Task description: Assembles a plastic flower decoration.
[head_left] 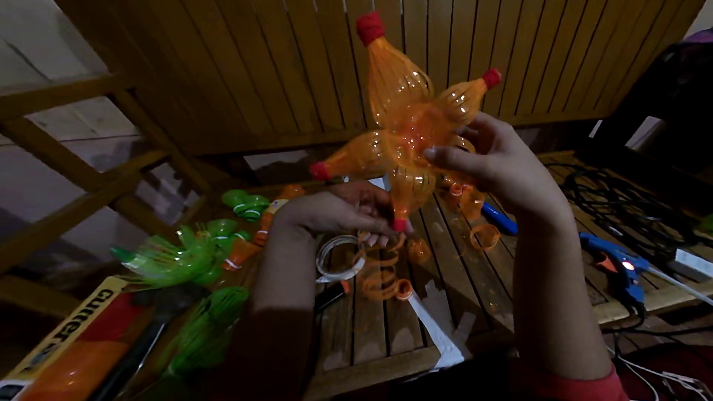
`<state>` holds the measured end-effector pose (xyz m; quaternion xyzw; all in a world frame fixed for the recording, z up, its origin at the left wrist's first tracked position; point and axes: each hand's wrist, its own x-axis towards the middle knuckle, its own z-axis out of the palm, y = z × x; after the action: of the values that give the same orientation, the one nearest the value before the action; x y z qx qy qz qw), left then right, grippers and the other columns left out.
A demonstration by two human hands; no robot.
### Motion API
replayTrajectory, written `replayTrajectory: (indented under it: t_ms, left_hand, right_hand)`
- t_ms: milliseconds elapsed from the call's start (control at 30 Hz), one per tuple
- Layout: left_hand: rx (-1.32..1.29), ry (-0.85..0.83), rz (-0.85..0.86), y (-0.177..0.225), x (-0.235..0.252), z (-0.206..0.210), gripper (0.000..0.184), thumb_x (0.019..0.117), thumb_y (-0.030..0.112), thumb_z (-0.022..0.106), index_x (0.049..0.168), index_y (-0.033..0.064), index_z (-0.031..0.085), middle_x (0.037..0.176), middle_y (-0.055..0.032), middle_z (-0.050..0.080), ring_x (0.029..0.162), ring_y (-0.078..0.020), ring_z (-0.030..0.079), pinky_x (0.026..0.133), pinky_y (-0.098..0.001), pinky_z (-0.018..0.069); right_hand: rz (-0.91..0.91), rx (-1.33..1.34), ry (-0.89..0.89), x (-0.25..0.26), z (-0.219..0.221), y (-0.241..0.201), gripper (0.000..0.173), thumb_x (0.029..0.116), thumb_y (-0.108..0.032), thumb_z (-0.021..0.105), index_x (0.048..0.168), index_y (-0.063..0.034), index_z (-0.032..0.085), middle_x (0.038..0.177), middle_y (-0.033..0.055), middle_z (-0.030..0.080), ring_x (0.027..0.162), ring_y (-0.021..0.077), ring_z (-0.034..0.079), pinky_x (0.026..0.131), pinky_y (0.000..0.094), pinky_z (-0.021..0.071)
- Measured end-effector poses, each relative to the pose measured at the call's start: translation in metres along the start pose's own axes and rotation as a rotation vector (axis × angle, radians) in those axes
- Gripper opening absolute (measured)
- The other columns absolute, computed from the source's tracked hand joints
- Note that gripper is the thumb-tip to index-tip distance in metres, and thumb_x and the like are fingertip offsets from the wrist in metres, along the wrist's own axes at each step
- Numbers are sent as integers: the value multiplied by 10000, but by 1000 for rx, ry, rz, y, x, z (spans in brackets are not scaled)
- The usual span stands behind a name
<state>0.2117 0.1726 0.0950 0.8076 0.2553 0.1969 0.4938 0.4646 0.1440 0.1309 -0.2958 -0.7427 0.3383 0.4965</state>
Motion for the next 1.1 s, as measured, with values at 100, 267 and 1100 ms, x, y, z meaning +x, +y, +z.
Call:
replayTrajectory:
  t_ms: [100,267,1100]
  left_hand:
    - [57,138,-50,12,-1,10,254,898,-110,542,935,93,690,766,75,716,629,31,636,606,-112,538]
    - [142,258,-38,13,2,16,260,896,-149,530,953,68,662,761,102,658,667,50,604,644,-117,523]
    - [23,-11,81,4,-3,0,334,841,398,815,1087,194,715,941,112,724,864,6,679,753,-153,572]
  right_hand:
    - [-48,-32,6,1,-1,3,383,917,-121,710,1275,-74,584,1078,-35,684,944,-25,660,806,156,562]
    - [-77,-38,44,4,-1,8,406,906,-131,720,1279,-63,575,1091,-30,676,948,-25,651,821,155,550]
    - [-73,-69,82,4,1,9,371,910,-151,725,1248,-80,589,1062,-42,688,953,-25,658,826,158,556]
